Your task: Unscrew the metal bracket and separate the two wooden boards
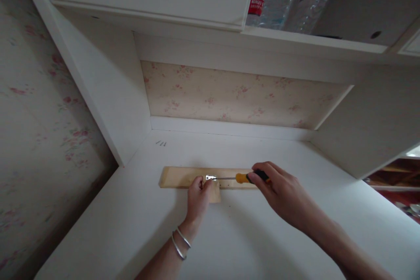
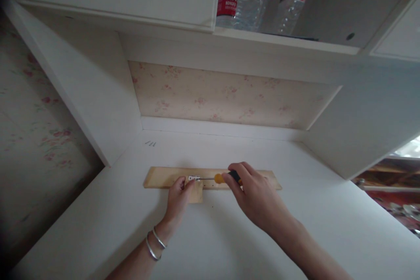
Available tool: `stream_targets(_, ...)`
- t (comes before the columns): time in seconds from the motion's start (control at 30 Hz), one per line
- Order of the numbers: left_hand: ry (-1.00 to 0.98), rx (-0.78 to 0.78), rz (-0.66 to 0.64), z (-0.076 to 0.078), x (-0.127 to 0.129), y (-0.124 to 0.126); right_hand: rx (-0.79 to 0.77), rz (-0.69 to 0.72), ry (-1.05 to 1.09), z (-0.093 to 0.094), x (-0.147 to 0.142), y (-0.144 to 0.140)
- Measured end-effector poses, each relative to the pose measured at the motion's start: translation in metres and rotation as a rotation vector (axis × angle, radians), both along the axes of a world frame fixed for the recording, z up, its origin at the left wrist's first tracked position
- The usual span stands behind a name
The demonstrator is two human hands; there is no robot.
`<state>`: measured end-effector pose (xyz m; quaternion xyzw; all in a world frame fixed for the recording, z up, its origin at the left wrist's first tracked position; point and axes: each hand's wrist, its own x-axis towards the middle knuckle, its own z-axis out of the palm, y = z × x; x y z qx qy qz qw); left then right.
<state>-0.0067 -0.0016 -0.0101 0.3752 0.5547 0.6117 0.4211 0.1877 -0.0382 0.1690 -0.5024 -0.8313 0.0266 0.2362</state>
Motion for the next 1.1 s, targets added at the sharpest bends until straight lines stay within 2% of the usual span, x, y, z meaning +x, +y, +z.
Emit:
stream_targets(0.1,0.074,0.023,-0.015,-0.002,0.000,0.001,-0.009,0.152,-0.075,0.007,0.000,0.000)
stream_targets(0.17,0.074,0.026,-0.020,-0.001,0.000,0.000,-0.007,0.196,-0.134,0.014,0.000,0.000)
stream_targets(0.3,0.096,0.036,-0.022,0.004,0.003,-0.003,0.003,0.000,-0.213,0.023,-0.002,0.014)
stream_targets(0.37,0.103,0.026,-0.028,0.006,0.004,-0.004,-0.025,-0.042,-0.294,0.026,-0.004,0.024)
stream_targets(0.43,0.106,0.004,-0.022,0.006,0.003,-0.004,-0.048,0.034,-0.355,0.031,-0.005,0.033)
stream_targets(0.53,0.080,-0.028,-0.006,0.004,0.001,-0.002,-0.066,0.253,-0.355,0.042,-0.010,0.040)
stream_targets(0.6,0.032,-0.042,-0.014,0.002,0.001,-0.002,-0.065,0.296,-0.337,0.050,-0.016,0.046)
stream_targets(0.67,0.002,-0.054,-0.020,0.001,0.001,-0.002,-0.058,0.181,-0.363,0.057,-0.024,0.053)
stream_targets(0.77,-0.012,-0.078,-0.005,0.000,0.001,-0.002,-0.083,-0.077,-0.551,0.065,-0.036,0.065)
stream_targets(0.83,-0.033,-0.092,0.001,-0.001,0.002,-0.002,-0.105,-0.124,-0.688,0.070,-0.043,0.072)
stream_targets(0.9,-0.059,-0.092,-0.005,-0.002,0.002,-0.001,-0.122,-0.023,-0.740,0.077,-0.049,0.077)
stream_targets(1.0,-0.103,-0.089,-0.011,-0.005,0.001,0.000,-0.146,0.214,-0.710,0.089,-0.058,0.080)
stream_targets(1.03,-0.116,-0.092,-0.010,-0.006,0.001,0.001,-0.147,0.239,-0.710,0.092,-0.061,0.081)
stream_targets(1.1,-0.139,-0.098,-0.016,-0.007,0.001,0.002,-0.142,0.161,-0.736,0.098,-0.069,0.081)
